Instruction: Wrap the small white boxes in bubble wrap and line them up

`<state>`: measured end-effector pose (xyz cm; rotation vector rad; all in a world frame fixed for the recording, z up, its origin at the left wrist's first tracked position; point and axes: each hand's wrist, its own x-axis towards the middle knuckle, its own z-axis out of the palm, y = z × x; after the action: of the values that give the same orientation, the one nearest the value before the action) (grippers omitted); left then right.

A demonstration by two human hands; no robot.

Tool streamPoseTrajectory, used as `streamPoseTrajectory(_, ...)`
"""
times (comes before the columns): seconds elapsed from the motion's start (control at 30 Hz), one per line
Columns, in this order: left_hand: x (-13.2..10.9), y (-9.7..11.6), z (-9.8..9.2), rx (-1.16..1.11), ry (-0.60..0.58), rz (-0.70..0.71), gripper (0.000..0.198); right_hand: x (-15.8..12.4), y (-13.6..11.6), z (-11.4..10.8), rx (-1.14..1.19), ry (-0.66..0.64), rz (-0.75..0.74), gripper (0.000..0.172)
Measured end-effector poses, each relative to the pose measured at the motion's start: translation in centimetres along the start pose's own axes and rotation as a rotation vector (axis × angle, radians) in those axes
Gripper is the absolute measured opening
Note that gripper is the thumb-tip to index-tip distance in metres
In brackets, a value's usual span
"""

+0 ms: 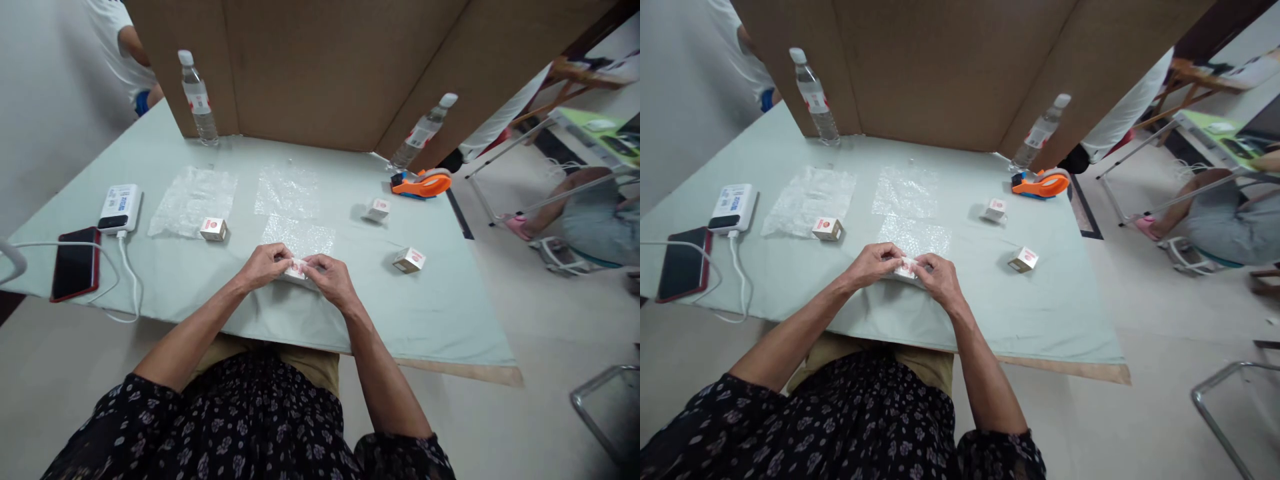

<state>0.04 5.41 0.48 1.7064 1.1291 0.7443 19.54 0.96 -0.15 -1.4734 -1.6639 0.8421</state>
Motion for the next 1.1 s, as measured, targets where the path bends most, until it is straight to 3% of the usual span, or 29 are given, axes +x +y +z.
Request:
streamPoseTrajectory(0.6, -2.3, 0.2, 0.8, -0.007, 0.07, -0.037, 0.006, -1.4, 0.4, 0.7, 0.05, -0.001, 0.018, 0.017)
streamPoseTrajectory(0.7, -2.1, 0.2, 0.9, 0.033, 0.071, -0.06, 0.007, -1.9, -0.3, 0.4, -0.177, 0.155, -0.041, 0.019)
streamPoseTrajectory(0.77, -2.1, 0.3, 0.8, 0.047, 0.069, -0.071, 0.006, -2.8, -1.4, 0.0, -0.388, 0.316, -0.168, 0.017)
streamPoseTrajectory(0.83, -2.1, 0.4, 0.8, 0.054, 0.065, -0.07, 0.006, -3.9, -2.8, -0.1, -0.554, 0.379, -0.323, 0.013)
streamPoseTrajectory(0.97, -2.1, 0.4, 0.9, 0.05, 0.063, -0.051, 0.005, -4.9, -4.1, 0.6, -0.719, 0.135, -0.528, 0.016)
streamPoseTrajectory(1.1, -2.4, -0.2, 0.2, 0.074, 0.094, -0.065, 0.006, -4.1, -3.4, 1.3, -0.805, -0.014, -0.542, 0.02)
